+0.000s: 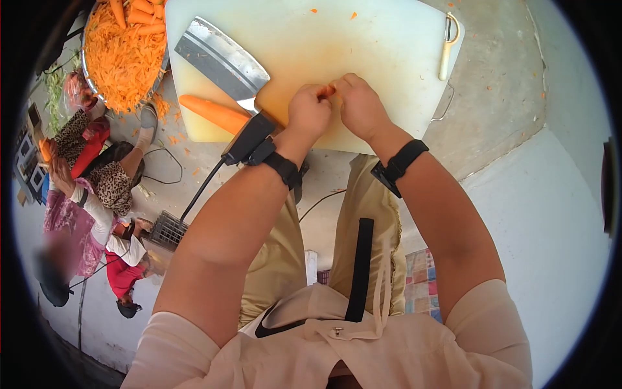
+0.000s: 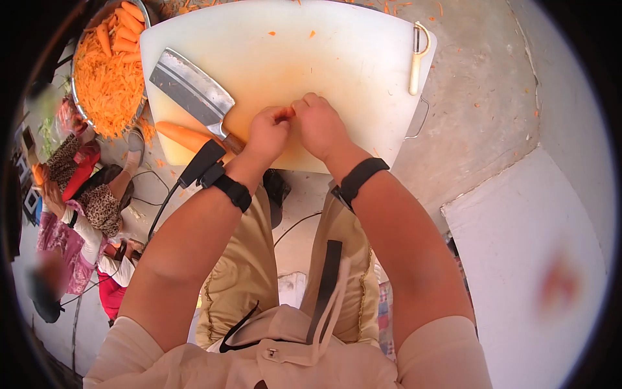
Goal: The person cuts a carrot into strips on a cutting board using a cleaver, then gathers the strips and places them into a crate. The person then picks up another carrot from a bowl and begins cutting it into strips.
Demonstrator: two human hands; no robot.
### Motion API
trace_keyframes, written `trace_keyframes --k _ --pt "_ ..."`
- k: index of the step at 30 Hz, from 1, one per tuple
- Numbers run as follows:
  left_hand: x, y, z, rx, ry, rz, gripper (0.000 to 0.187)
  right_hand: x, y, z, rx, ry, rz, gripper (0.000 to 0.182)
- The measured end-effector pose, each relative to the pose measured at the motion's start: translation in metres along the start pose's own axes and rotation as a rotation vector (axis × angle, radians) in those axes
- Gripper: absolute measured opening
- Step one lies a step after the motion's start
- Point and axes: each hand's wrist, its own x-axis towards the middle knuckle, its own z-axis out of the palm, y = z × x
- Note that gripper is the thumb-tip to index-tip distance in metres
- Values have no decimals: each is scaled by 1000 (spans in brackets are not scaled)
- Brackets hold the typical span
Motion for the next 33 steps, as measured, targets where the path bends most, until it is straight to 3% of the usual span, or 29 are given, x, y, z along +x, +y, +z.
trace_keyframes --k 2,4,5,7,10,14,19,23,25,26,28,29,31,33 --pt "-7 -9 3 -139 57 12 24 -4 7 -2 50 27 -32 30" --pt "-21 -3 -2 -544 16 -326 16 0 11 -10 16 163 -2 31" --pt "-28 1 -2 -543 16 -327 16 2 11 -11 17 163 -2 31" --pt "-38 8 0 -757 2 -666 17 6 10 -12 -58 160 -40 34" --pt "-44 7 7 -905 -30 -830 27 8 0 0 -125 49 -108 34" --pt "-64 -7 18 -920 -116 -949 30 1 -12 13 -214 -28 -99 29" --pt "-87 -33 32 -891 -4 -1205 34 -3 -15 25 -307 -59 -217 17" --pt "-92 -56 34 -977 40 -1283 35 -20 -16 36 -282 -57 -236 15" --pt "-88 -65 34 -1377 76 -1166 35 -33 -16 44 -272 -110 -238 14" --pt "-90 -87 37 -1379 76 -1175 35 -39 -17 49 -272 -118 -236 14" --pt "-96 -148 55 -2301 -599 -552 33 -51 -22 59 -203 -120 -218 13" --pt "-93 -142 56 -2307 -597 -559 33 -58 -25 64 -203 -127 -214 13" --pt "-85 -117 53 -1634 40 -1049 28 -71 -30 75 -65 -208 -134 15" --pt "-82 -112 53 -1601 -9 -1037 26 -85 -38 93 31 -210 -117 21"
